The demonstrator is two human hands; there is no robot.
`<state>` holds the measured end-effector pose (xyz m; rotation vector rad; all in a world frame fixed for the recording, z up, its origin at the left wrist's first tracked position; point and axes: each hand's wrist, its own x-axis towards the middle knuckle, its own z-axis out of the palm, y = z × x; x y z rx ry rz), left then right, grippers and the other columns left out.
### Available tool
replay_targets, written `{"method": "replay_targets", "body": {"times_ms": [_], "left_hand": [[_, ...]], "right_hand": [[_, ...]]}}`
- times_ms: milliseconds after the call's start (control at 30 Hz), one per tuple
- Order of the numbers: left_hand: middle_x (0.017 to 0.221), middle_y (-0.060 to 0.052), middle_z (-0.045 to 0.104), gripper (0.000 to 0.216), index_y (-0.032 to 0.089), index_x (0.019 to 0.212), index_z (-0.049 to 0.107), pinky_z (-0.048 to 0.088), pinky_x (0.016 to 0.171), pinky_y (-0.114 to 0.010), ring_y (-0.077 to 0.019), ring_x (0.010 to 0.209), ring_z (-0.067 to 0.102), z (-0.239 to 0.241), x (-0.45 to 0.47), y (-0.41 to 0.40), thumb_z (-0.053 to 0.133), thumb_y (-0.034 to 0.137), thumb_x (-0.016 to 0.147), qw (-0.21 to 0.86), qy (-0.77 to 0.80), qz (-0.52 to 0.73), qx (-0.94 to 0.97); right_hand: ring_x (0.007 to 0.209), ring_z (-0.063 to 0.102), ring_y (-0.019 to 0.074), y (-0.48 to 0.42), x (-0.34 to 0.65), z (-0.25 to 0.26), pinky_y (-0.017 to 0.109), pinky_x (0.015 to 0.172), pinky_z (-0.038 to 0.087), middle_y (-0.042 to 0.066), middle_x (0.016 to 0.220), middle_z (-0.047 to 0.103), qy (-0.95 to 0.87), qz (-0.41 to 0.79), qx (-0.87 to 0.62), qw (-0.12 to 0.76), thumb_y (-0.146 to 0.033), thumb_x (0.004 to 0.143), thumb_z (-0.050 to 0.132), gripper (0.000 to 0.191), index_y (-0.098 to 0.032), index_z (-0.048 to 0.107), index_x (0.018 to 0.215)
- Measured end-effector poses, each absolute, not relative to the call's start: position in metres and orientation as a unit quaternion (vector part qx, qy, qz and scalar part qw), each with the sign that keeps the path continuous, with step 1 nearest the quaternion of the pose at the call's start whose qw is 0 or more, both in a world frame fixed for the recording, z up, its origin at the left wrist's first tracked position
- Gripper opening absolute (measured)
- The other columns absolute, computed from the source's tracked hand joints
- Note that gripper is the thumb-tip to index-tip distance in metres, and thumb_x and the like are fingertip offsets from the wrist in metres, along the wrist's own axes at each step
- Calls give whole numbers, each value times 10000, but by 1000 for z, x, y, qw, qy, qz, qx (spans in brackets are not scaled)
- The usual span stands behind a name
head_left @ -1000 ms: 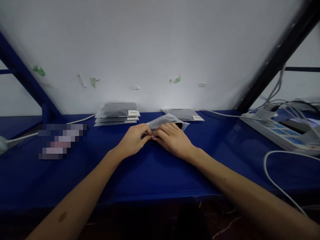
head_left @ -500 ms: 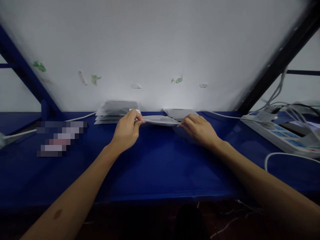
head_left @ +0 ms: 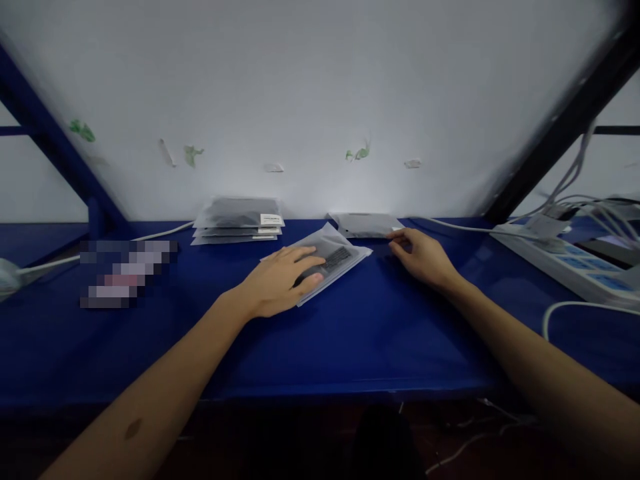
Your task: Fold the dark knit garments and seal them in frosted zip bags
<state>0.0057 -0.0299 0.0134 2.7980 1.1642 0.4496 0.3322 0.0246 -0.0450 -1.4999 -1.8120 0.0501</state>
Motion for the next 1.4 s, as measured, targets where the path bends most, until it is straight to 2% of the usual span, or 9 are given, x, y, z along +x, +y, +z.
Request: {"method": "replay_targets", "body": {"times_ms": [133,267,367,500,633,833,1033,1200,1400], "left_hand": [[1111,-38,701,382,279,1138,674,442,952,-452,-246,1051,637,13,6,-26,343,425,1014,-16,430,149,890],[815,-19,686,313,235,831,665,437,902,-425,-212,802,646,10,6,-23,448,416,965,-76,459,200,862],[1150,-50,684,308,255,1099,658,407,1001,-447,-261,1097,608,7,6,-21,494,466,945,-66,442,212,869],[1583,-46,369,578,311,1489,393,233,1185,-482,-287,1464,300,-1,4,-17,438,555,967,-5,417,149,897],[1648,-28,220,648,309,1564,261,74,1229,-506,-284,1524,130,-8,4,-11,325,604,991,37,431,85,898],[1653,-4,184,718,314,1573,242,38,1233,-510,-289,1527,101,-5,8,-13,280,685,960,57,457,41,887],[1590,-33,365,674,328,1521,380,222,1166,-547,-342,1447,297,7,16,-20,279,678,954,22,475,44,879],[1125,-102,664,474,265,1160,714,420,964,-474,-290,1036,617,11,14,-16,292,416,1005,-76,542,90,832],[1074,-70,678,316,242,1119,664,446,942,-410,-279,1083,600,5,4,-9,421,363,957,-80,587,141,793]], "right_hand": [[805,668,218,22,328,-42,395,823,529,83,910,726,-707,37,-598,376,-242,844,545,220,-182,691,998],[814,668,223,20,324,-41,399,804,530,76,918,733,-717,40,-592,366,-228,841,543,204,-196,705,961],[833,665,221,19,322,-40,391,808,525,72,938,736,-727,38,-584,359,-218,845,543,201,-200,712,951],[837,661,220,18,319,-39,385,809,517,74,948,739,-727,42,-588,352,-209,854,544,197,-191,721,937],[826,661,220,16,317,-37,382,801,515,75,942,742,-727,36,-594,343,-205,859,546,197,-193,729,930],[872,670,211,14,315,-35,344,811,508,66,972,748,-727,41,-598,334,-182,866,553,185,-197,727,928],[857,675,217,13,313,-36,355,808,516,73,959,749,-731,44,-593,334,-201,873,546,194,-197,729,938],[880,678,217,11,312,-35,350,818,518,77,986,750,-731,52,-592,335,-189,869,550,187,-195,726,931],[906,678,217,12,312,-33,349,838,510,69,995,751,-733,54,-591,333,-182,875,552,178,-196,719,934]]}}
